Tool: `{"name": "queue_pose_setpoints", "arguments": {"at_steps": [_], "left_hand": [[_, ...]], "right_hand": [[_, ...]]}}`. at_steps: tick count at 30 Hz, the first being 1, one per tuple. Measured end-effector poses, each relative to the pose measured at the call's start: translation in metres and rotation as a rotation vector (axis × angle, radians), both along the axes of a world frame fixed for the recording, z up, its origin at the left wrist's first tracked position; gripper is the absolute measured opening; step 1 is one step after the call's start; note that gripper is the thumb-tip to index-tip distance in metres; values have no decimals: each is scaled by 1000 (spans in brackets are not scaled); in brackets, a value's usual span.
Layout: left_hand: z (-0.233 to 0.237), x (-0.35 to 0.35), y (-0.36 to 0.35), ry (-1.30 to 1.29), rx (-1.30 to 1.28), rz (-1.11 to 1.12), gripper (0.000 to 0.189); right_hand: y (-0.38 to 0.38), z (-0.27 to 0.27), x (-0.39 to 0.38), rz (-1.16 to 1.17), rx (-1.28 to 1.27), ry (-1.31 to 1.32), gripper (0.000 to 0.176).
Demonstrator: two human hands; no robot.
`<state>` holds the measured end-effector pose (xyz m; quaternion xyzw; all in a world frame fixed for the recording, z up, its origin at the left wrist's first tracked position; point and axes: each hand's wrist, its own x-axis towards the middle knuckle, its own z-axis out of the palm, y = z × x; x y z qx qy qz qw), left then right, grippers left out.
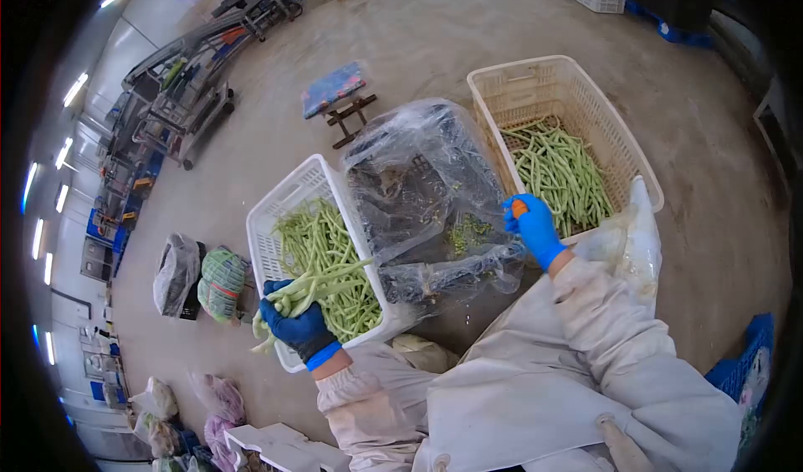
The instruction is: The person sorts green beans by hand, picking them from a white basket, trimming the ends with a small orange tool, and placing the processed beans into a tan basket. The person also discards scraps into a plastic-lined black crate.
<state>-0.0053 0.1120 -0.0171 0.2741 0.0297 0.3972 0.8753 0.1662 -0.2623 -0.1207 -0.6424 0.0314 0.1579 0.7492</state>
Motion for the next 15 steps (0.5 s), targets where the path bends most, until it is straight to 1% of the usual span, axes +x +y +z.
{"name": "queue_pose_setpoints", "arguments": {"at_steps": [1, 2, 3, 4, 5, 6, 7, 8, 9, 10, 11, 12, 14, 15], "left_hand": [[9, -2, 4, -16, -62, 16, 22], [15, -4, 4, 10, -35, 13, 22], [17, -5, 4, 17, -26, 8, 22], [17, -6, 3, -81, -39, -125, 22], [17, -5, 0, -182, -54, -257, 22], [21, -4, -9, -79, 55, -141, 18], [25, -3, -19, -76, 56, -150, 18], [29, -2, -28, -157, -81, -236, 17], [31, -1, -33, -238, -219, -320, 16], [28, 1, -32, -251, -221, -303, 32], [25, 1, -31, -250, -221, -305, 32], [26, 1, -35, -246, -231, -304, 32], [26, 3, -37, -245, -242, -304, 32], [25, 3, -36, -253, -217, -322, 31]], "right_hand": [[-5, 4, 7, 51, -344, -331, 37], [-8, 5, 7, 96, -689, -657, 47], [1, 19, -1, 187, -722, -739, 51], [16, 41, -8, 278, -757, -825, 55], [30, 61, -17, 429, -489, -758, 52], [45, 76, -29, 569, -217, -678, 49], [59, 85, -40, 634, -104, -599, 47], [69, 91, -51, 698, 8, -520, 45], [77, 94, -58, 693, 6, -519, 45], [83, 96, -65, 715, 56, -486, 41], [86, 99, -68, 738, 108, -453, 37], [85, 104, -69, 736, 109, -454, 37], [82, 116, -72, 868, 46, -401, 26], [81, 117, -74, 868, 43, -402, 26]]}}
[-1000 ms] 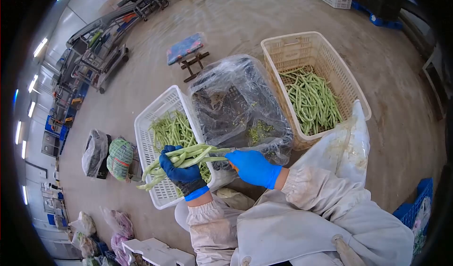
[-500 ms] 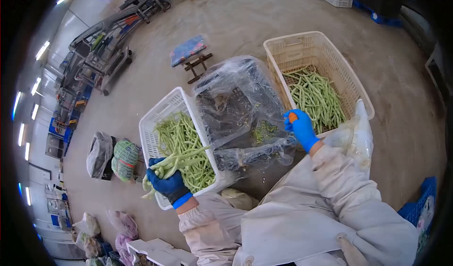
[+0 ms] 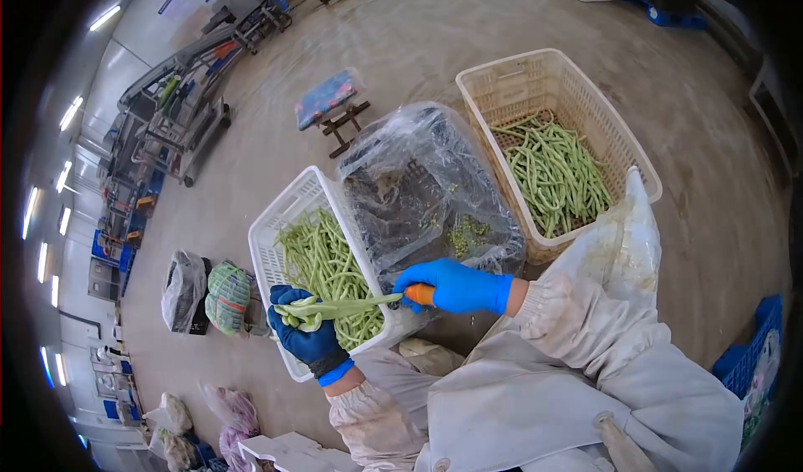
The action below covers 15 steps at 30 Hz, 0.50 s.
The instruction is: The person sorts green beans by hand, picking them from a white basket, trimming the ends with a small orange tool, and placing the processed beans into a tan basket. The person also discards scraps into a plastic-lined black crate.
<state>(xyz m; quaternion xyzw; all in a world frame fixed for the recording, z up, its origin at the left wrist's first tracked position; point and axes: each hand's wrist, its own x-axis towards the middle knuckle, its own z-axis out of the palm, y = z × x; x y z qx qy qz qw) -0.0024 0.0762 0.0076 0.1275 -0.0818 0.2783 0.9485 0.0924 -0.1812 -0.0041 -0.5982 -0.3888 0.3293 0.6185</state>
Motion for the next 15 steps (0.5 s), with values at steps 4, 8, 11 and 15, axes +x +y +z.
{"name": "queue_pose_setpoints", "arguments": {"at_steps": [4, 8, 11, 15], "left_hand": [[-5, 3, 3, -63, -39, -74, 30], [-9, 2, 2, 34, 26, 34, 28], [-11, 2, 3, -66, -126, -78, 26], [-9, 0, 5, 40, 3, -1, 16]], "right_hand": [[-1, -3, -4, -85, -33, 8, 20], [1, -6, -6, -86, -1, 26, 18], [-1, -2, -9, -101, -32, -30, 17], [-2, -15, -13, -328, 57, -174, 16]]}}
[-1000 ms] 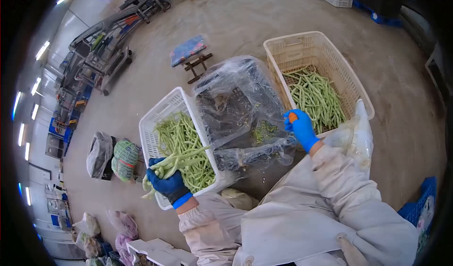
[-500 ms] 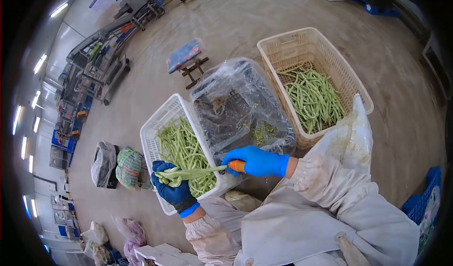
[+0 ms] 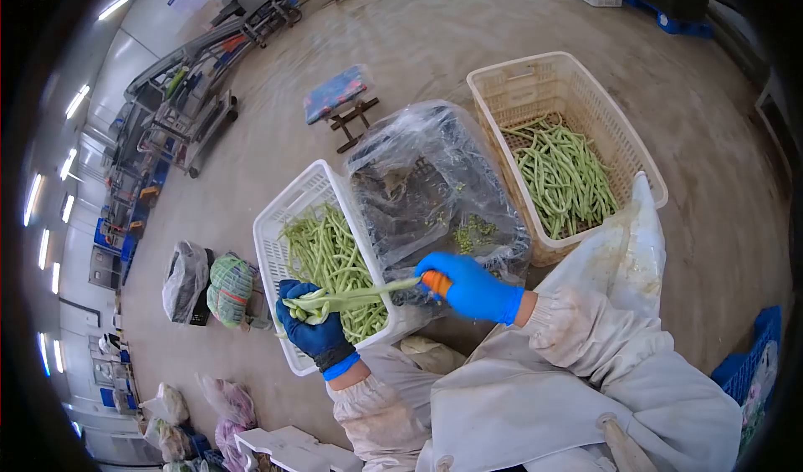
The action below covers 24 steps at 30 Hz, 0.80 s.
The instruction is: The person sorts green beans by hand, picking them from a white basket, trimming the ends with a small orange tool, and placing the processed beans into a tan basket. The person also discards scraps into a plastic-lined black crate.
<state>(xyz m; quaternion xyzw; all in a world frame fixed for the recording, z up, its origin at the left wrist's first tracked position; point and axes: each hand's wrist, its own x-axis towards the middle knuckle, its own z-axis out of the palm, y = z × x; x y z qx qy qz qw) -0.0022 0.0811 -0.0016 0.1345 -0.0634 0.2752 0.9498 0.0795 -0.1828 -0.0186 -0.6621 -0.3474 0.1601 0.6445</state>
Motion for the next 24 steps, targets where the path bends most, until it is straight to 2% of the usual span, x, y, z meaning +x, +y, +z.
{"name": "queue_pose_setpoints", "arguments": {"at_steps": [2, 3, 5, 7, 9, 11, 12, 14, 15, 17, 19, 21, 23, 24], "left_hand": [[1, -2, 1, 70, 41, 47, 9], [-1, -4, 6, -4, 3, 24, 15], [0, -3, 8, -78, -37, 1, 23], [13, 0, 1, -121, -116, -42, 24], [33, -2, -24, -2, -75, -107, 30], [16, -5, -22, 257, 394, -60, 37], [20, 1, -50, 500, 444, 124, 46], [13, 8, -76, 471, 638, -177, 58], [-2, 14, -91, 489, 717, -136, 64], [-4, 22, -125, 512, 763, -216, 63], [-30, 23, -135, 593, 638, -338, 59], [-38, 26, -138, 538, 666, -314, 55], [-40, 25, -117, 500, 482, -217, 49], [-36, 20, -103, 511, 477, -186, 46]], "right_hand": [[-7, -16, 10, -260, -77, -32, 15], [-11, -27, 17, -256, -78, -34, 15], [-18, -44, 30, -367, 187, 389, 15], [-25, -43, 37, -354, 189, 306, 15], [-32, -34, 47, -350, 190, 210, 15], [-40, -20, 51, -185, 148, 249, 14], [-42, -14, 55, -190, 142, 244, 14], [-41, -3, 56, 11, 150, 262, 15], [-40, 4, 54, 10, 147, 261, 15], [-37, 22, 50, 93, 130, 436, 14], [-32, 35, 45, 150, 197, 468, 15], [-36, 37, 51, 194, 256, 508, 15], [-48, 28, 81, -65, 324, 324, 23], [-54, 15, 98, -76, 313, 328, 23]]}}
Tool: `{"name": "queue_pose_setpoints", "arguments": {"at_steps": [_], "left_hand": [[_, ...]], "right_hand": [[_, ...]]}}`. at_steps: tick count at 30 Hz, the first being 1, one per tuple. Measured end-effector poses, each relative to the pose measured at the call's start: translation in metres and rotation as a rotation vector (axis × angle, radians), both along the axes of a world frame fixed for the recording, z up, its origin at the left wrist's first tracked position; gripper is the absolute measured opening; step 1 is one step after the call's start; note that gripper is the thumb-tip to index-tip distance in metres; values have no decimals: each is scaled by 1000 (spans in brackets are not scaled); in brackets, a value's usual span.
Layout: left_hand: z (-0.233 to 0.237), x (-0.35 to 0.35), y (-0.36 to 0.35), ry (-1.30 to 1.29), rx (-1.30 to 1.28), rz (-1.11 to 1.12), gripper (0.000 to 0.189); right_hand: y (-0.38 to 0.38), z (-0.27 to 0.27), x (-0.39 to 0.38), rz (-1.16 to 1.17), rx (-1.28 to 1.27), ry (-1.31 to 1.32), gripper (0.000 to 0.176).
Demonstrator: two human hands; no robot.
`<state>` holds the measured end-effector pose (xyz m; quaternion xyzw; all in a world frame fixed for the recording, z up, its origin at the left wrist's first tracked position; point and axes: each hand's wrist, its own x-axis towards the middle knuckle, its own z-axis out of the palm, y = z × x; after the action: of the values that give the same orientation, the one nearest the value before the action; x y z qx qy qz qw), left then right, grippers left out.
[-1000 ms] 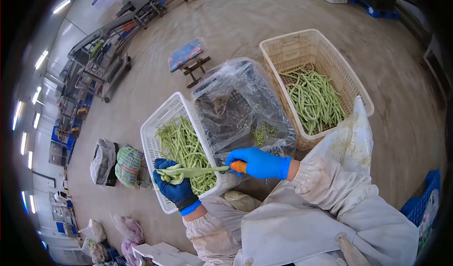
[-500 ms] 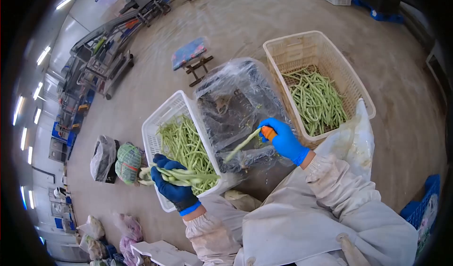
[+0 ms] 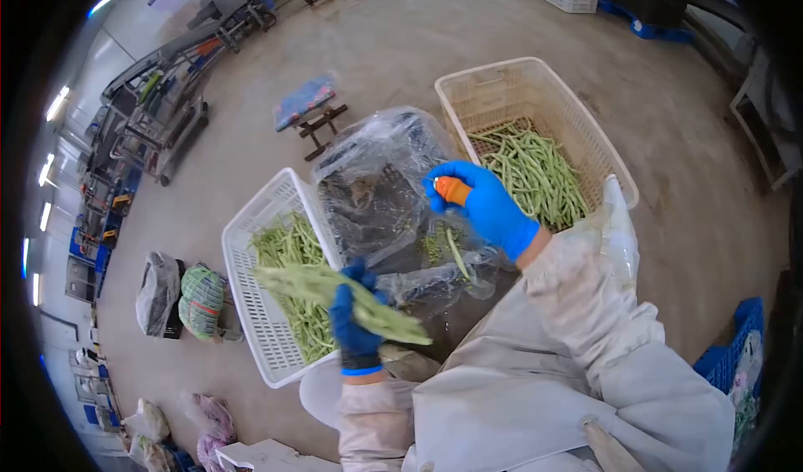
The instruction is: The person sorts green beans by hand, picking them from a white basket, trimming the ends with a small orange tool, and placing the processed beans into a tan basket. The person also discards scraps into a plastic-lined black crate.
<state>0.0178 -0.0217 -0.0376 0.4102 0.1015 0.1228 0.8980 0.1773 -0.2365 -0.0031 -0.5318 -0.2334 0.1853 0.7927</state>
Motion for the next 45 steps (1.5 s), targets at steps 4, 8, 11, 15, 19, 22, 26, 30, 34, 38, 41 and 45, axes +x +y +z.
{"name": "queue_pose_setpoints", "arguments": {"at_steps": [4, 8, 11, 15, 19, 22, 26, 30, 34, 38, 41, 45], "left_hand": [[4, -26, 49, -11, 38, 42, 39], [-1, -26, 60, 91, 0, 220, 43], [-24, -14, 77, 120, -9, 169, 42], [-38, -1, 77, 349, 39, 205, 40], [-25, 7, 69, 469, 18, 243, 42], [-16, 10, 73, 539, -36, 311, 44], [-16, 8, 77, 561, -40, 357, 45], [-10, 8, 80, 643, -111, 361, 46], [-11, 8, 80, 626, -80, 359, 47], [-3, 13, 78, 603, -166, 373, 42], [-4, 5, 77, 518, -173, 340, 41], [3, -4, 69, 457, -142, 351, 41]], "right_hand": [[-21, -59, 33, -241, -712, -586, 41], [-4, -85, 59, 86, -827, -315, 39], [25, -123, 74, 259, -951, -372, 40], [72, -192, 99, 447, -1136, -542, 27], [103, -295, 120, 708, -1280, -822, 20], [119, -342, 121, 1001, -1409, -632, 27], [124, -399, 112, 1200, -1417, -897, 26], [122, -437, 100, 1089, -1478, -672, 26], [117, -388, 110, 801, -1420, -83, 18], [103, -326, 121, 358, -1042, 803, 11], [95, -298, 120, 272, -1042, 727, 12], [94, -264, 108, 341, -1198, 394, 16]]}}
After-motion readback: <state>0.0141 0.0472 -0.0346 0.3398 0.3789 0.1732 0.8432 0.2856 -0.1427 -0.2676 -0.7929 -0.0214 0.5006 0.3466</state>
